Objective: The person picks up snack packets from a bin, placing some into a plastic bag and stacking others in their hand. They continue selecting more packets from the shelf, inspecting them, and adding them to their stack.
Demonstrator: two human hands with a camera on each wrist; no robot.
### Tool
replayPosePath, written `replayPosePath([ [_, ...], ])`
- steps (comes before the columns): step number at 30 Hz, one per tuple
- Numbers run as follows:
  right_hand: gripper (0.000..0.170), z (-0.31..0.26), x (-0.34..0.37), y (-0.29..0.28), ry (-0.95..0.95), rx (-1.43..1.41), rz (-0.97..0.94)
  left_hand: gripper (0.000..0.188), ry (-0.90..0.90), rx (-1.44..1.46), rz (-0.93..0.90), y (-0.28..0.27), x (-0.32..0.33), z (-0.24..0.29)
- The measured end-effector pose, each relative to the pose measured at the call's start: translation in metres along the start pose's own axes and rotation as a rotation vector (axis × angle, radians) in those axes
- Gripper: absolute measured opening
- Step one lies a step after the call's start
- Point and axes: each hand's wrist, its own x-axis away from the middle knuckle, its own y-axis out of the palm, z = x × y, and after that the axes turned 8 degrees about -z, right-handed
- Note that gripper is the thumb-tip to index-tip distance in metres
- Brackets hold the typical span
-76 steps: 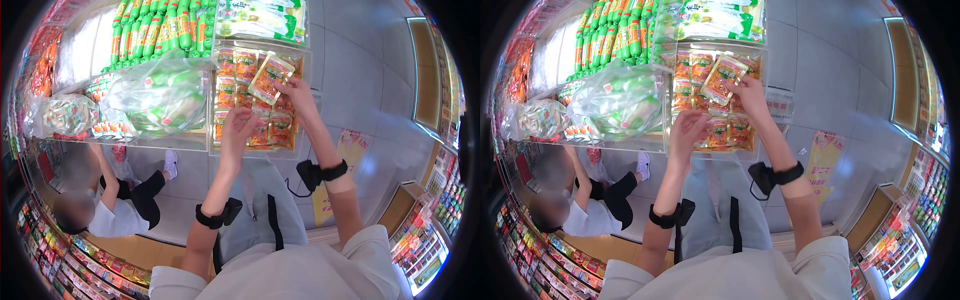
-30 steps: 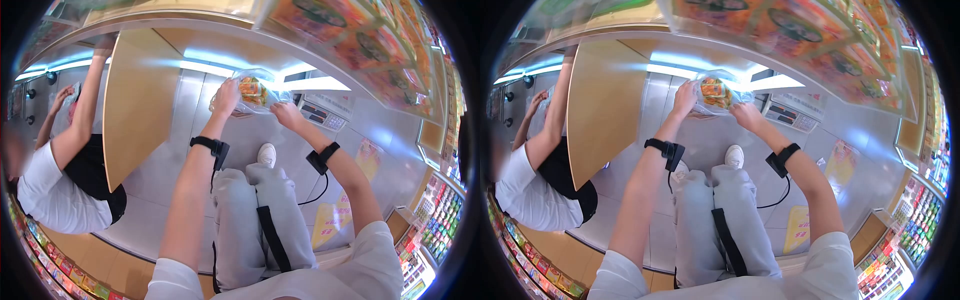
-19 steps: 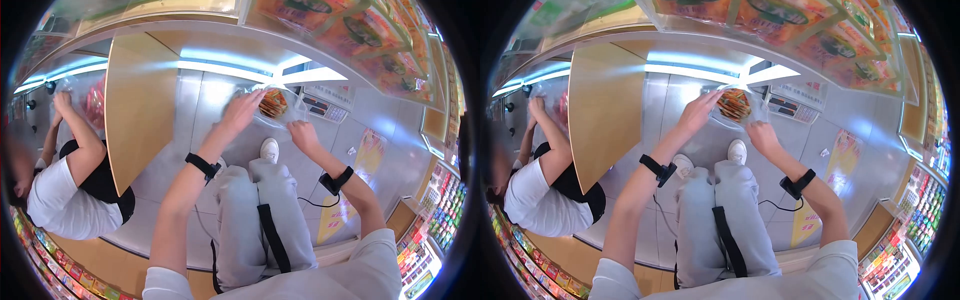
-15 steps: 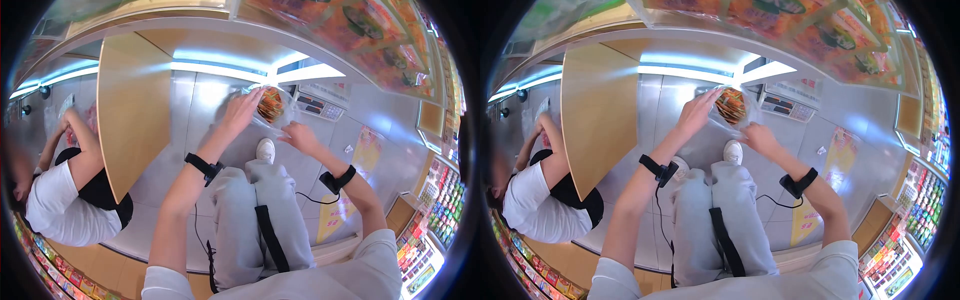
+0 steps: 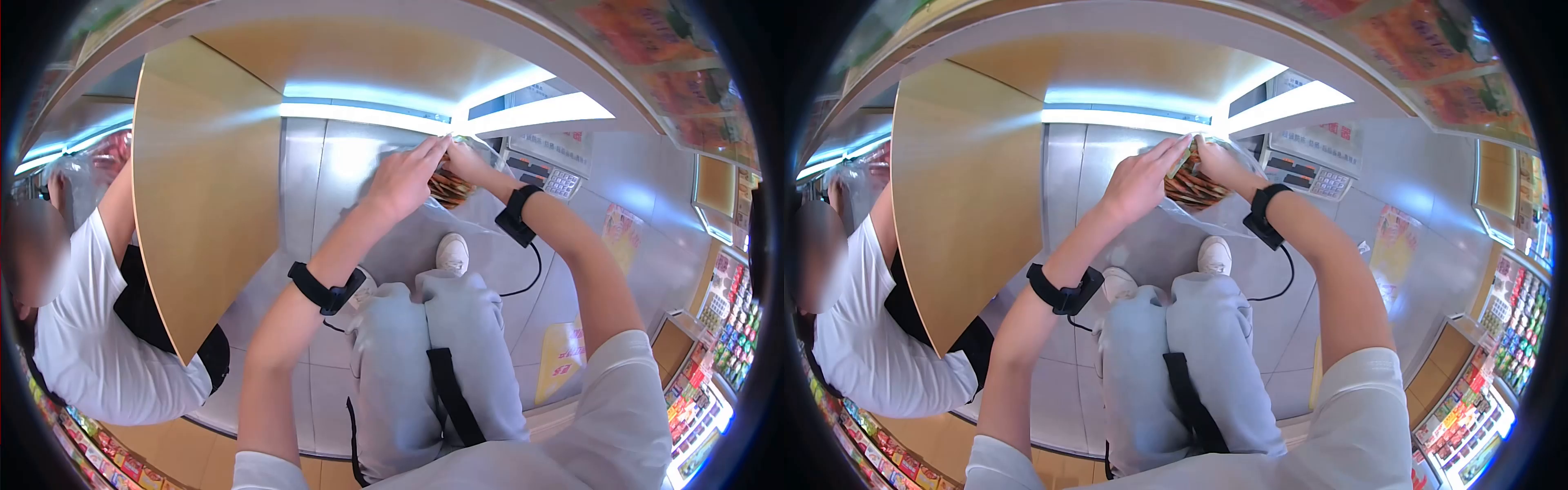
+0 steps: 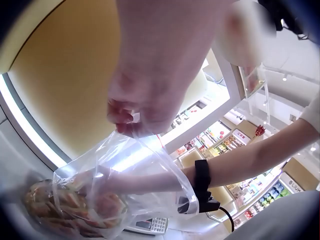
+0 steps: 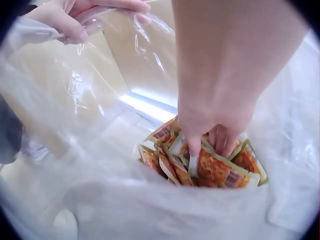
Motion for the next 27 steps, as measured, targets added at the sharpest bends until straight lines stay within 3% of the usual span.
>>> replayPosePath([
  [2, 0.059, -0.008, 0.012, 0.002, 0.044, -0.06, 0.105, 0.063, -0.014, 0.003, -0.022, -0.001, 0.003, 0.002],
  [6, 0.055, 0.0, 0.023, 0.011, 0.247, -0.058, -0.02, 0.06, 0.002, -0.006, -0.011, -0.001, 0.006, 0.005],
  [9, 0.058, 0.016, 0.013, 0.022, 0.178, 0.009, -0.266, 0.06, -0.025, 0.004, -0.084, -0.004, 0.008, 0.01],
  [12, 0.06, 0.055, -0.011, 0.064, 0.134, 0.061, -0.303, 0.059, -0.039, 0.029, -0.08, -0.002, 0.007, 0.011],
  [13, 0.06, 0.041, -0.01, 0.055, 0.134, 0.094, -0.347, 0.059, -0.042, 0.042, -0.086, 0.0, 0.007, 0.012],
  [14, 0.06, 0.028, -0.002, 0.047, 0.21, 0.091, -0.334, 0.058, -0.022, 0.054, -0.046, 0.002, 0.007, 0.012],
  [16, 0.053, 0.009, 0.011, 0.042, 0.182, 0.173, -0.227, 0.058, 0.019, 0.075, 0.035, 0.007, 0.004, 0.011],
  [20, 0.039, 0.006, 0.009, 0.055, 0.257, 0.216, -0.1, 0.058, 0.009, 0.076, -0.018, 0.01, 0.005, 0.014],
  [23, 0.031, -0.01, 0.01, 0.039, 0.319, 0.093, -0.152, 0.058, -0.03, 0.069, -0.024, 0.01, 0.006, 0.015],
  [26, 0.029, 0.0, 0.01, 0.039, 0.285, 0.114, -0.108, 0.058, -0.075, 0.084, -0.008, 0.008, 0.01, 0.015],
  [27, 0.028, -0.007, 0.013, 0.025, 0.315, 0.198, -0.188, 0.057, -0.077, 0.104, 0.017, 0.011, 0.01, 0.014],
])
